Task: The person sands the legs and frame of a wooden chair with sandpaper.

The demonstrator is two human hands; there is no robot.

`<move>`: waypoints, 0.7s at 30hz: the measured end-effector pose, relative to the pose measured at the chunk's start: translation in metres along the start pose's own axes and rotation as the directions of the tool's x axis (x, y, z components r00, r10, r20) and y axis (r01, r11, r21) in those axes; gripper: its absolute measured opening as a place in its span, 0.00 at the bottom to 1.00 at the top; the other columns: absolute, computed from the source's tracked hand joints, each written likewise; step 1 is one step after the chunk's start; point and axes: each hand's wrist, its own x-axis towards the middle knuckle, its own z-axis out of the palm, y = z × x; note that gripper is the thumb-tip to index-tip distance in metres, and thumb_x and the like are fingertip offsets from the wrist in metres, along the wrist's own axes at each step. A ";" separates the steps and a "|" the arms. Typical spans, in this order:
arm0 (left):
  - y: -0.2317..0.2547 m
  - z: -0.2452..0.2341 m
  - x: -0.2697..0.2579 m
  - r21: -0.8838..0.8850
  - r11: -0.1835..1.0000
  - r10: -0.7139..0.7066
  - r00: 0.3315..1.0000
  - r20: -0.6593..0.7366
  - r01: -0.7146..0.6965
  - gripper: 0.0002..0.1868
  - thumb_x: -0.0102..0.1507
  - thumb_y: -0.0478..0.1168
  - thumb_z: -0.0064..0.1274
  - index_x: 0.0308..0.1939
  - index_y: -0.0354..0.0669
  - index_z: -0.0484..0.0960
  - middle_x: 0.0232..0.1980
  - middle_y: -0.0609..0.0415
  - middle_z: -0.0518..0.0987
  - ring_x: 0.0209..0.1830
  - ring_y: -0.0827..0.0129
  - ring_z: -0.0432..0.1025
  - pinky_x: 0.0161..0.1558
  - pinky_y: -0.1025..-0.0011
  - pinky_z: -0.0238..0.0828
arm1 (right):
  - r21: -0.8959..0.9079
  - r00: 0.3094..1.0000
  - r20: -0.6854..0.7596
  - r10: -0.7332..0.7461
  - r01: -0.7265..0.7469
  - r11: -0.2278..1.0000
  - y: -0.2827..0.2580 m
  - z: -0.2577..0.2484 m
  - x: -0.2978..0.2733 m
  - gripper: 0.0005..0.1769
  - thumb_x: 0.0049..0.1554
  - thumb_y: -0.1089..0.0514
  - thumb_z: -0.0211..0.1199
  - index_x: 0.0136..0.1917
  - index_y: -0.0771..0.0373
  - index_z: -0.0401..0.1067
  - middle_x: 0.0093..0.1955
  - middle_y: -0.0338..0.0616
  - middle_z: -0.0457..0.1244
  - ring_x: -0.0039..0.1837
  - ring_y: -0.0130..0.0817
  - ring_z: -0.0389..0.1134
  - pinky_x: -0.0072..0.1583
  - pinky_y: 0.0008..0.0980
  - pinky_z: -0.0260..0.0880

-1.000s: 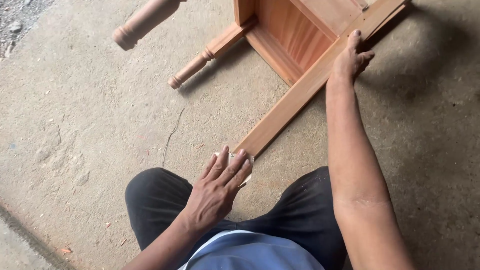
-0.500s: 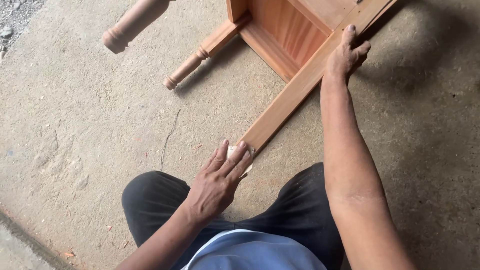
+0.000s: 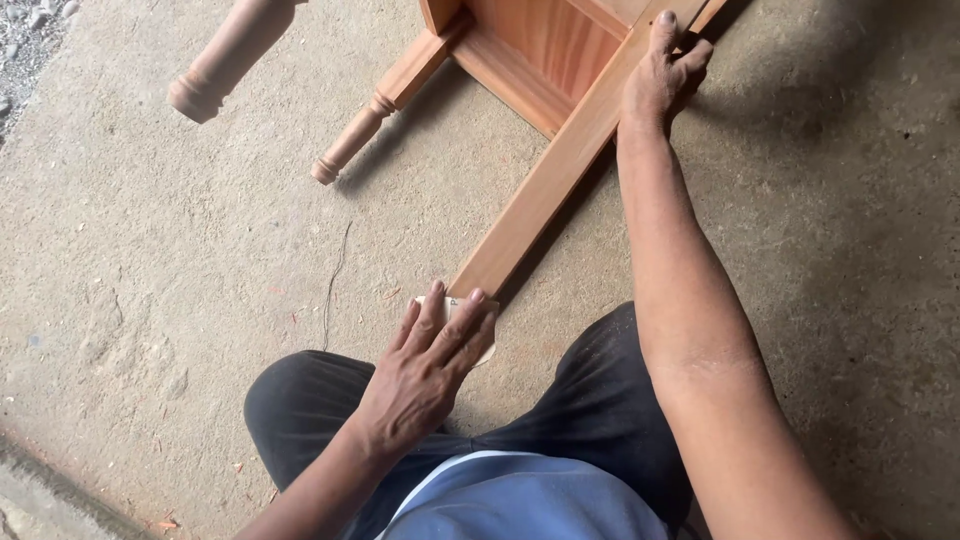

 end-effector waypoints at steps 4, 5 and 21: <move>0.007 0.000 0.040 0.156 0.988 -0.026 0.999 0.030 0.021 0.31 0.67 0.39 0.40 0.77 0.49 0.58 0.82 0.50 0.49 0.77 0.32 0.48 0.72 0.37 0.49 | -0.070 1.000 0.020 0.013 -0.011 0.997 -0.016 0.007 -0.015 0.59 0.59 0.22 0.51 0.83 0.59 0.29 0.83 0.65 0.35 0.82 0.61 0.44 0.73 0.68 0.57; 0.011 0.001 0.058 0.202 0.979 -0.034 0.995 0.093 0.014 0.30 0.69 0.38 0.40 0.77 0.44 0.58 0.82 0.48 0.47 0.76 0.28 0.47 0.71 0.35 0.50 | -0.049 0.999 -0.005 0.034 -0.035 0.998 -0.016 0.003 -0.015 0.60 0.57 0.22 0.52 0.83 0.59 0.30 0.83 0.65 0.36 0.82 0.60 0.45 0.73 0.67 0.58; -0.009 0.010 0.063 0.247 0.969 -0.011 1.000 -0.026 0.017 0.31 0.68 0.36 0.40 0.78 0.47 0.59 0.82 0.47 0.49 0.71 0.22 0.54 0.64 0.32 0.59 | -0.078 0.996 0.028 -0.079 0.081 0.994 0.024 0.018 0.008 0.59 0.60 0.21 0.49 0.84 0.61 0.32 0.82 0.67 0.46 0.83 0.58 0.53 0.75 0.56 0.68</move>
